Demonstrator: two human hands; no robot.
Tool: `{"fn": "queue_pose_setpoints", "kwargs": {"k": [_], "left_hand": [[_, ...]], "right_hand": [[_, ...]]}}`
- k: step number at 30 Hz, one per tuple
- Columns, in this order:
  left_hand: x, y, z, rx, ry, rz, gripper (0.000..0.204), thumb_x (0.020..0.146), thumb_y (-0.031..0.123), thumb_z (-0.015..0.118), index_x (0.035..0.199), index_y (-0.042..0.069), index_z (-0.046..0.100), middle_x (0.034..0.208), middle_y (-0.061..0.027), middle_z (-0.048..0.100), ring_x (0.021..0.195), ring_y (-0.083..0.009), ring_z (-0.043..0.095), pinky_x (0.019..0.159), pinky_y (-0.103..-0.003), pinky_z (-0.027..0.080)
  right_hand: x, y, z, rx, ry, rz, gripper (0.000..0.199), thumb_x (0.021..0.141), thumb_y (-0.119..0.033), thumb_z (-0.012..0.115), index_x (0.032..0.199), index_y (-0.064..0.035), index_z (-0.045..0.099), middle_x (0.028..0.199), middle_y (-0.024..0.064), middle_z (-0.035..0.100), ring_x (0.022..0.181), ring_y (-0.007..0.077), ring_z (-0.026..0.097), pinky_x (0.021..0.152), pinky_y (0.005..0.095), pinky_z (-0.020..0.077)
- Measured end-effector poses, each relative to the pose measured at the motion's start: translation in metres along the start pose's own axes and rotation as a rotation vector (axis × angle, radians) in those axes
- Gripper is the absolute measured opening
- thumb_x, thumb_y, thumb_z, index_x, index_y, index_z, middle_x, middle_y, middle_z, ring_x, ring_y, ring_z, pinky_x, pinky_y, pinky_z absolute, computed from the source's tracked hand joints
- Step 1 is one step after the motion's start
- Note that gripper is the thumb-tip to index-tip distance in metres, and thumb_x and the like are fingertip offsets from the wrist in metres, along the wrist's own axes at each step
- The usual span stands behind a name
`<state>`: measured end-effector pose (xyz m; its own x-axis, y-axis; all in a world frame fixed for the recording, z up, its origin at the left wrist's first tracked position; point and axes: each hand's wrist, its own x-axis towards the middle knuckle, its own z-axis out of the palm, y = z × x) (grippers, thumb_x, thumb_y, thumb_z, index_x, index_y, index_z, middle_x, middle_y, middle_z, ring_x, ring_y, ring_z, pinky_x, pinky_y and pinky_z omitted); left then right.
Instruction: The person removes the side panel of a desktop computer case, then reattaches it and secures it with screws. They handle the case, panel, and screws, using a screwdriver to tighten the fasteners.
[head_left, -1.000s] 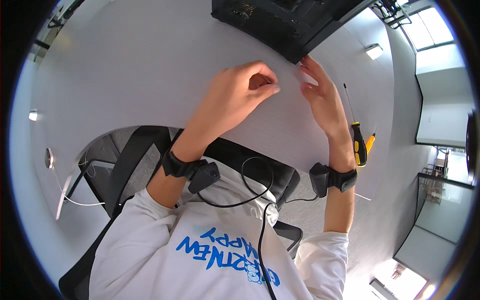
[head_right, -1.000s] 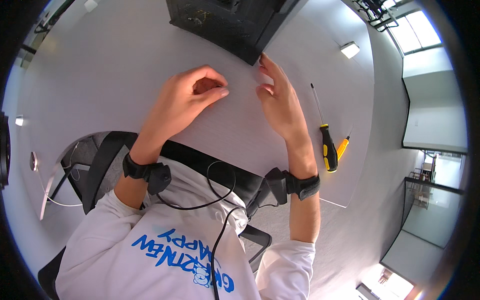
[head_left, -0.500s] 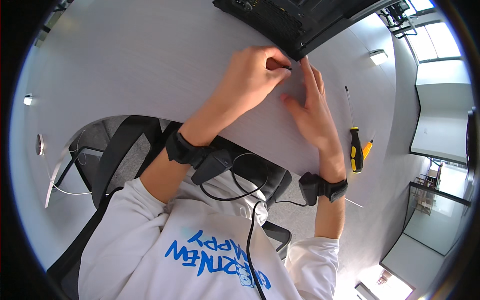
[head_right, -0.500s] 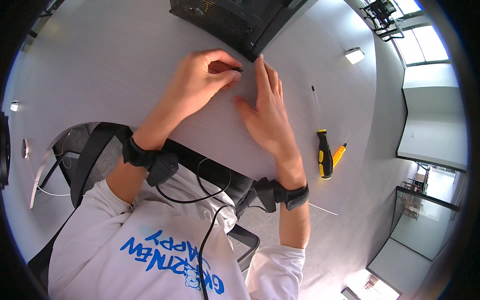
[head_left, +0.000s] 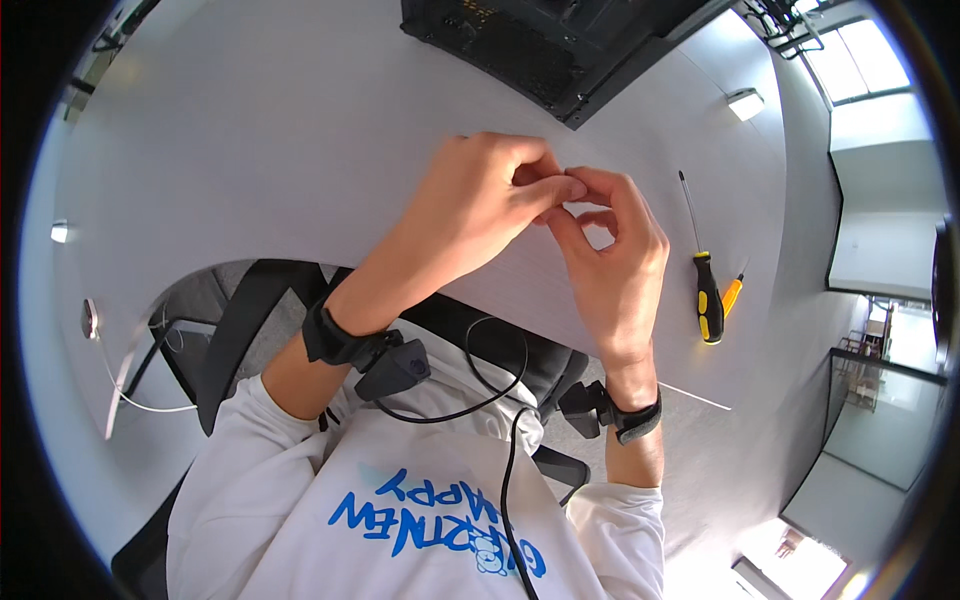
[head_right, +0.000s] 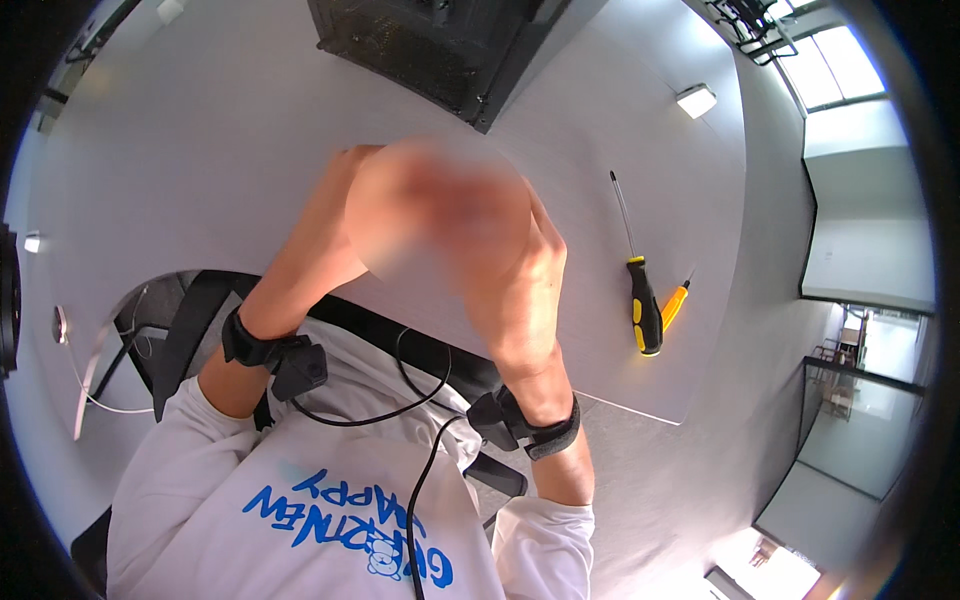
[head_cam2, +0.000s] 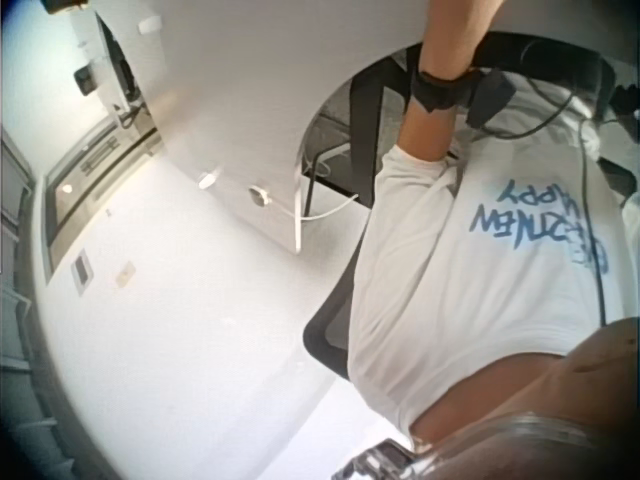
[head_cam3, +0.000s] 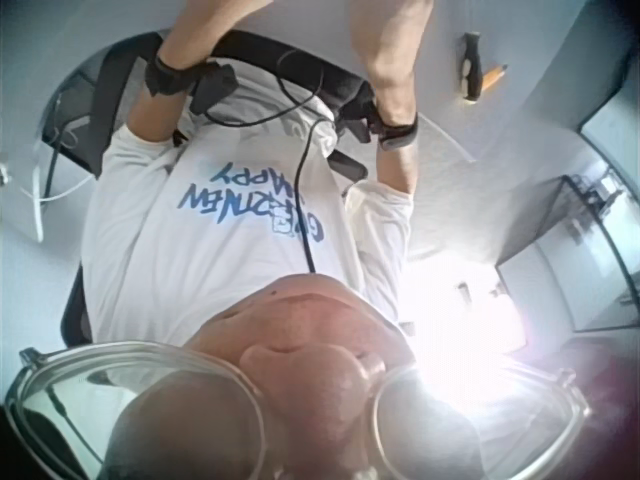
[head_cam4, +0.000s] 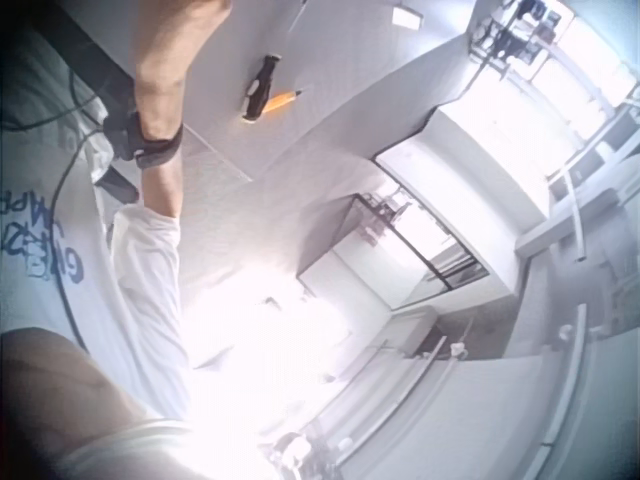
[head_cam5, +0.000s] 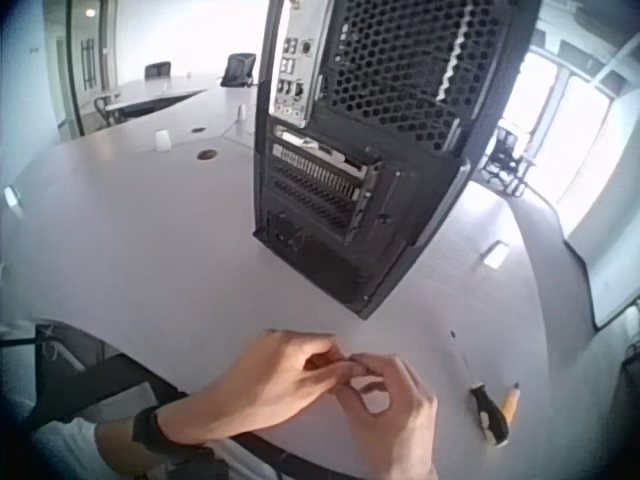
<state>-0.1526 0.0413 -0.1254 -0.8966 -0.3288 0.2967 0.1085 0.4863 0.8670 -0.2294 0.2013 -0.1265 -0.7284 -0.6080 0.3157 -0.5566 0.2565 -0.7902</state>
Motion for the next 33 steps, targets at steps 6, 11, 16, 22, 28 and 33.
{"fn": "queue_pose_setpoints", "kwargs": {"k": [6,11,16,22,28,33], "left_hand": [[0.005,0.019,-0.024,0.064,-0.322,-0.234,0.022,0.102,0.019,0.068,0.1,-0.003,0.074,0.082,-0.0048,0.073,0.076,-0.0106,0.068,0.07,-0.029,0.056],[0.023,0.028,-0.079,0.037,-0.149,-0.034,0.03,0.103,0.031,0.068,0.106,0.002,0.075,0.083,-0.0036,0.071,0.077,-0.0098,0.066,0.073,-0.025,0.053],[0.079,-0.002,-0.171,0.006,0.636,-0.023,0.046,0.1,0.033,0.071,0.126,-0.003,0.059,0.109,-0.0098,0.062,0.096,-0.0165,0.062,0.084,-0.032,0.054],[0.117,-0.082,-0.195,-0.399,0.354,-0.108,0.057,0.101,0.038,0.067,0.139,0.002,0.046,0.135,-0.0134,0.053,0.132,-0.0259,0.05,0.119,-0.048,0.038],[0.112,-0.074,-0.149,-0.104,-0.151,-0.27,0.065,0.096,0.034,0.071,0.149,0.009,0.044,0.132,-0.0064,0.055,0.131,-0.0225,0.05,0.118,-0.047,0.033],[0.1,-0.063,-0.13,-0.103,-0.05,-0.232,0.063,0.096,0.019,0.068,0.154,0.013,0.047,0.141,-0.0037,0.055,0.131,-0.0185,0.05,0.116,-0.045,0.034]], "right_hand": [[-0.006,-0.011,0.011,-0.035,0.135,-0.108,0.023,0.079,-0.001,0.083,0.1,-0.0054,0.074,0.094,0.0059,0.069,0.074,0.0192,0.069,0.061,0.0314,0.0564],[-0.007,-0.016,0.007,-0.053,0.232,-0.016,0.013,0.083,-0.004,0.081,0.094,-0.0035,0.073,0.08,0.0054,0.065,0.063,0.0157,0.06,0.058,0.0289,0.0504],[-0.008,-0.01,0.006,0.082,0.298,0.156,0.011,0.089,-0.005,0.075,0.099,-0.0005,0.073,0.085,0.0094,0.073,0.073,0.0187,0.07,0.069,0.0306,0.0558],[-0.003,0.0,0.014,0.171,0.332,0.298,0.015,0.091,-0.004,0.071,0.106,-0.0003,0.072,0.093,0.0129,0.078,0.084,0.0214,0.075,0.078,0.0306,0.0584],[-0.003,0.005,0.017,0.201,0.427,0.358,0.017,0.091,-0.003,0.071,0.107,-0.0003,0.072,0.093,0.013,0.078,0.085,0.0219,0.075,0.08,0.031,0.0577],[-0.007,0.015,0.015,0.194,0.494,0.354,0.015,0.092,-0.006,0.07,0.106,0.0002,0.072,0.095,0.0142,0.078,0.088,0.0259,0.076,0.084,0.0338,0.0572]]}}
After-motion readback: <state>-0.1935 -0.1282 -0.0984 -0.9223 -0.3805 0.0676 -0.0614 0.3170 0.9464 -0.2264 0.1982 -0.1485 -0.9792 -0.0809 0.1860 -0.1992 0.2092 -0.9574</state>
